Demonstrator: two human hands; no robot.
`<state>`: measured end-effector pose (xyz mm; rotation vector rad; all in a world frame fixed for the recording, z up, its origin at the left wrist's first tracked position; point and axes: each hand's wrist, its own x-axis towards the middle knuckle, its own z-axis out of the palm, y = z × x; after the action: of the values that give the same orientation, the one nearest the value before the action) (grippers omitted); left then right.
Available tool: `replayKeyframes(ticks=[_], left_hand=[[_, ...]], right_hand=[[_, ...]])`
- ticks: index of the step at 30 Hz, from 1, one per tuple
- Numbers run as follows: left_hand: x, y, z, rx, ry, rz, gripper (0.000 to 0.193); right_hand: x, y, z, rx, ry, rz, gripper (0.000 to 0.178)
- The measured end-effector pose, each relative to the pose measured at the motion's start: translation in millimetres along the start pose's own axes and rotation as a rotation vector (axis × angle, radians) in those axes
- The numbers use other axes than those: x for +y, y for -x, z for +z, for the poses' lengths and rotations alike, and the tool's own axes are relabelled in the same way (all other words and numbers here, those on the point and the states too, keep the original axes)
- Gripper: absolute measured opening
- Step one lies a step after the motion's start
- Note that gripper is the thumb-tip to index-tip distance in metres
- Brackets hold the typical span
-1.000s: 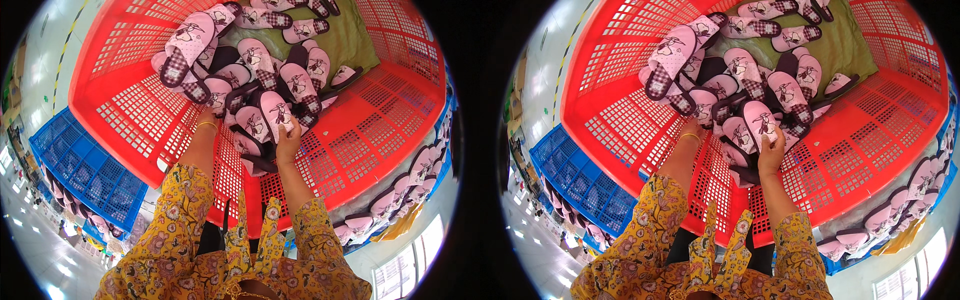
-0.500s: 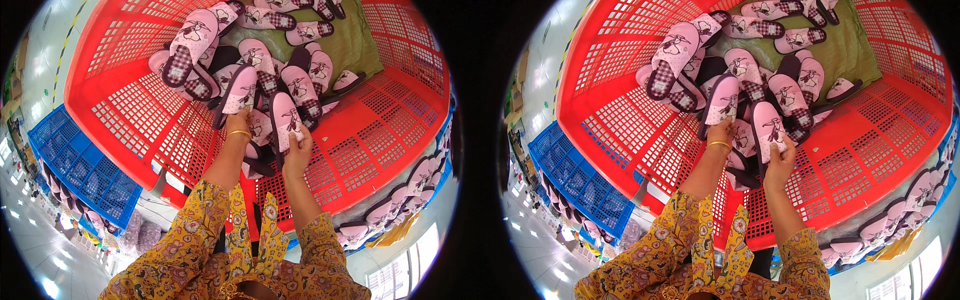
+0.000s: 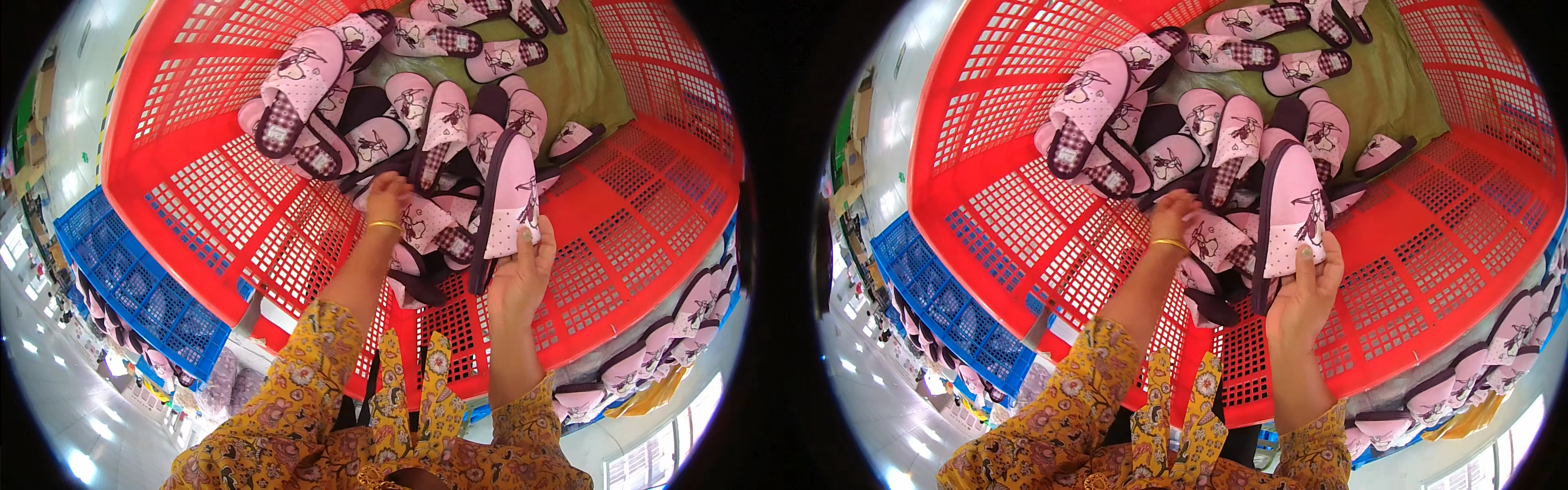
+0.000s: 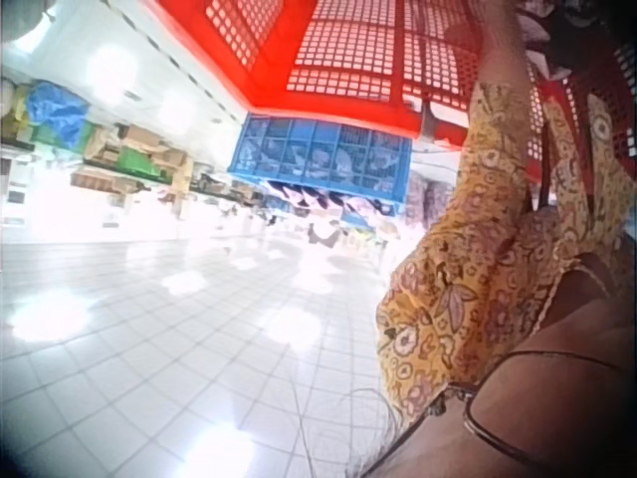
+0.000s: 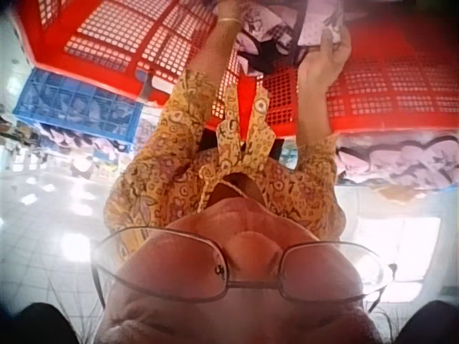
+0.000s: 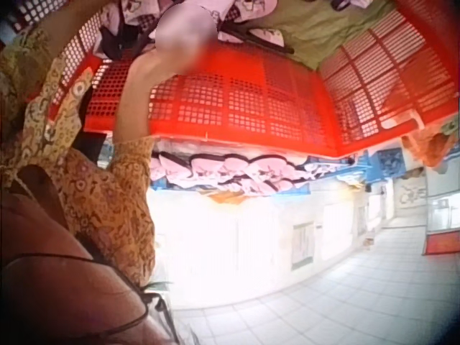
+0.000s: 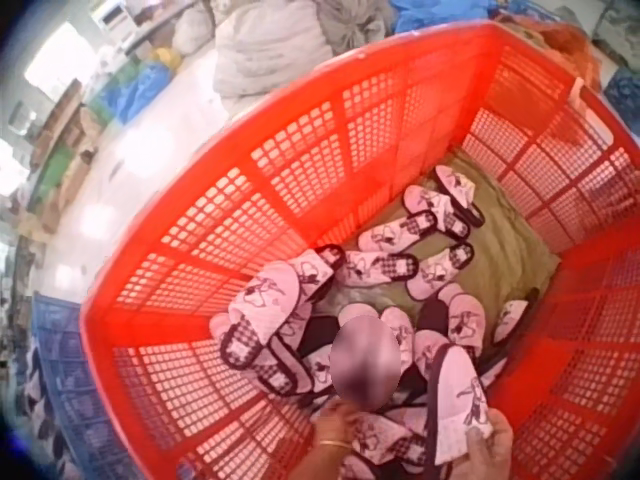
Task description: The person sits on the floor and removes paper tags from pink slippers, then transfers them from a red basket to a blue basket. The person handles the slippers one at a time, placing them into the blue basket.
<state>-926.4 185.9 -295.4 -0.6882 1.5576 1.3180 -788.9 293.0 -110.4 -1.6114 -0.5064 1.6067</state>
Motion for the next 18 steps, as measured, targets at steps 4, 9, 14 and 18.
replayKeyframes(ticks=[4, 9, 14, 18], left_hand=[[10, -53, -35, 0.299, -0.505, 0.227, 0.019], [-2, -140, -89, -0.134, -1.662, 0.436, 0.032], [-22, -164, -92, -0.099, -1.557, 0.325, 0.037], [-3, -169, -72, -0.191, -1.869, 0.232, 0.036]], right_hand=[[-13, 2, -1, 0.002, -0.077, 0.074, 0.036], [-23, 11, 5, -0.046, -0.110, 0.130, 0.036], [-24, 17, 8, -0.085, -0.157, 0.154, 0.036], [-23, 16, 6, -0.072, -0.168, 0.182, 0.035]])
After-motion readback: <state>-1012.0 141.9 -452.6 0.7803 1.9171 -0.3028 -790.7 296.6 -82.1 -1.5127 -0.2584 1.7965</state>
